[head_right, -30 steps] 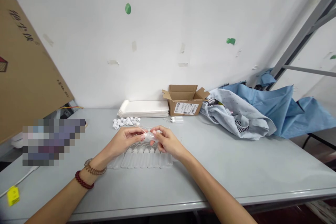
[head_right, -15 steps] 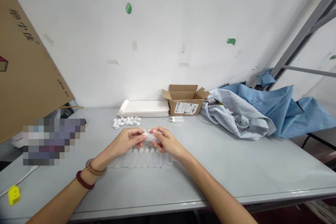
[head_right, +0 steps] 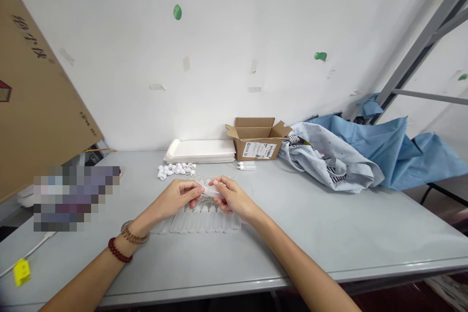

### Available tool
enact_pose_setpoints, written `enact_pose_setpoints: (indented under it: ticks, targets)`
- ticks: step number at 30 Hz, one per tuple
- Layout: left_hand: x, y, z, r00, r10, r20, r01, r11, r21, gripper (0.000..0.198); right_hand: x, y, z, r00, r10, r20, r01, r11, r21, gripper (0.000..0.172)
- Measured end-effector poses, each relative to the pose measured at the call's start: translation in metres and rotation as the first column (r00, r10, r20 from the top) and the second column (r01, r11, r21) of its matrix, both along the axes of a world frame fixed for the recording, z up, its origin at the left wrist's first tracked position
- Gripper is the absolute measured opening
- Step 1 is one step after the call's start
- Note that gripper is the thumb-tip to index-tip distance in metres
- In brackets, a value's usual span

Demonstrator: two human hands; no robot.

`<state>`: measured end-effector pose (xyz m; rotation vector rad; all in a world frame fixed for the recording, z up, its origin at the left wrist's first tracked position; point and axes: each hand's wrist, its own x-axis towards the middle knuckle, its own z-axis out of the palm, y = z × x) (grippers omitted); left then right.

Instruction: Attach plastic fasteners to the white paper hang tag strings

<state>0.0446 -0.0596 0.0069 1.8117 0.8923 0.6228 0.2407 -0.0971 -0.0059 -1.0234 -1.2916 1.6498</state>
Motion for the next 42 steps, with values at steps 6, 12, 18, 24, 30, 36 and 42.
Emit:
enact_pose_setpoints:
  ticks: [6,12,18,24,30,36,42]
  targets:
    - [0.001,-0.002,-0.003,1.0,0.01,-0.024,-0.005,0.981,0.195,0.027,0.002,0.001,-0.001,1.0,-0.028,-0.01,0.027,0.999,-0.04,0.034]
    - [0.002,-0.003,0.002,0.999,0.031,-0.011,-0.026,0.95,0.312,0.026,0.001,0.001,0.001,0.999,-0.039,0.005,0.039,0.998,-0.044,0.03]
    - [0.002,-0.002,-0.001,0.998,0.033,-0.046,-0.027,0.991,0.129,0.033,-0.002,0.0,0.001,0.999,-0.032,0.043,0.034,0.998,-0.048,0.031]
    - [0.004,-0.006,-0.004,1.0,0.026,0.016,-0.028,0.989,0.143,0.024,-0.003,-0.001,0.002,0.995,-0.059,0.076,0.066,0.993,-0.093,0.03]
    - [0.008,-0.009,0.002,0.992,0.074,0.102,-0.088,0.987,0.138,0.022,-0.002,0.002,0.001,0.992,-0.118,0.045,0.118,0.993,0.011,0.037]
    - [0.005,-0.003,0.007,0.969,0.164,0.185,-0.16,0.986,-0.04,0.029,0.003,0.005,-0.002,0.947,-0.27,0.172,0.195,0.913,0.36,0.036]
    - [0.004,0.0,0.004,0.986,0.13,0.1,-0.117,0.985,-0.125,0.039,0.001,0.004,-0.007,0.941,-0.299,0.156,0.217,0.891,0.399,0.033]
